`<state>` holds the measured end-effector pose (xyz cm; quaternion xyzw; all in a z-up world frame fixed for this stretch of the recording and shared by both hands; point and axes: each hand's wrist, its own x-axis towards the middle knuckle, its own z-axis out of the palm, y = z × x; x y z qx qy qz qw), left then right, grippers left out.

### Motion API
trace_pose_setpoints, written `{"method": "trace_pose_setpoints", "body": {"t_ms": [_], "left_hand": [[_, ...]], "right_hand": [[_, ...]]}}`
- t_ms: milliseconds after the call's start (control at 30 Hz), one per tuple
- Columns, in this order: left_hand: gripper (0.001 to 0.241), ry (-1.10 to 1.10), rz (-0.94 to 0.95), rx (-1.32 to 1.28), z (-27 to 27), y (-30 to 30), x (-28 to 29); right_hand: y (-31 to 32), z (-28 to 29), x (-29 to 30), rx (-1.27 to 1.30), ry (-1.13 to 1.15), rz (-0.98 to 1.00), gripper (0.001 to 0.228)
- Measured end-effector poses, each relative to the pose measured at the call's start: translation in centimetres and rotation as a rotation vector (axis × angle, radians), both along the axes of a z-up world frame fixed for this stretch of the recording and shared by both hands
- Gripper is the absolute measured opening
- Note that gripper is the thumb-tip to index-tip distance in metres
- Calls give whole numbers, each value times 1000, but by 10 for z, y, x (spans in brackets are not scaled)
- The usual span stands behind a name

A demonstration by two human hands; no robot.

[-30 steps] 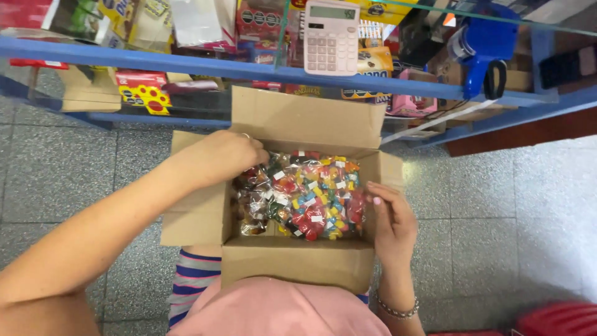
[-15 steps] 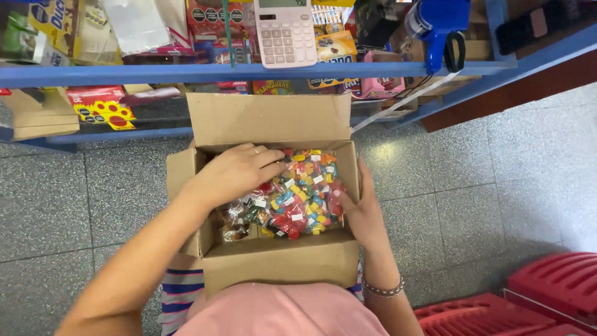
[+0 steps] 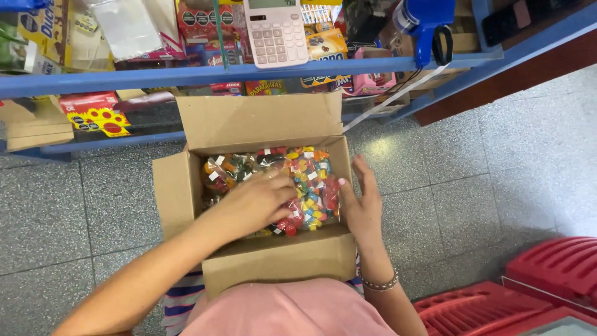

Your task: Packing small colorful packaged sweets into a cardboard box from a store shelf.

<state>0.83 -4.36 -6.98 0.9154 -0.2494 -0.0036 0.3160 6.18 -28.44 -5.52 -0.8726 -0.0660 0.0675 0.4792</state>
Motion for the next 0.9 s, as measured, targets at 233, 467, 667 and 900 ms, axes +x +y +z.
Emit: {"method": "trace_pose_setpoints", "body": {"t_ms": [233, 467, 667, 900], "left_hand": [[8, 333, 2, -301, 24, -12, 8], [30, 255, 318, -478, 41, -15, 15], [15, -3, -100, 214, -44, -30, -23], [29, 554, 237, -396, 23, -18, 10]], "right_hand": [[9, 35, -21, -10, -270, 320, 61], [20, 10, -22, 606, 366, 148, 34], [12, -15, -8, 890, 434, 15, 35], [10, -30, 0, 1044, 446, 12, 40]]}}
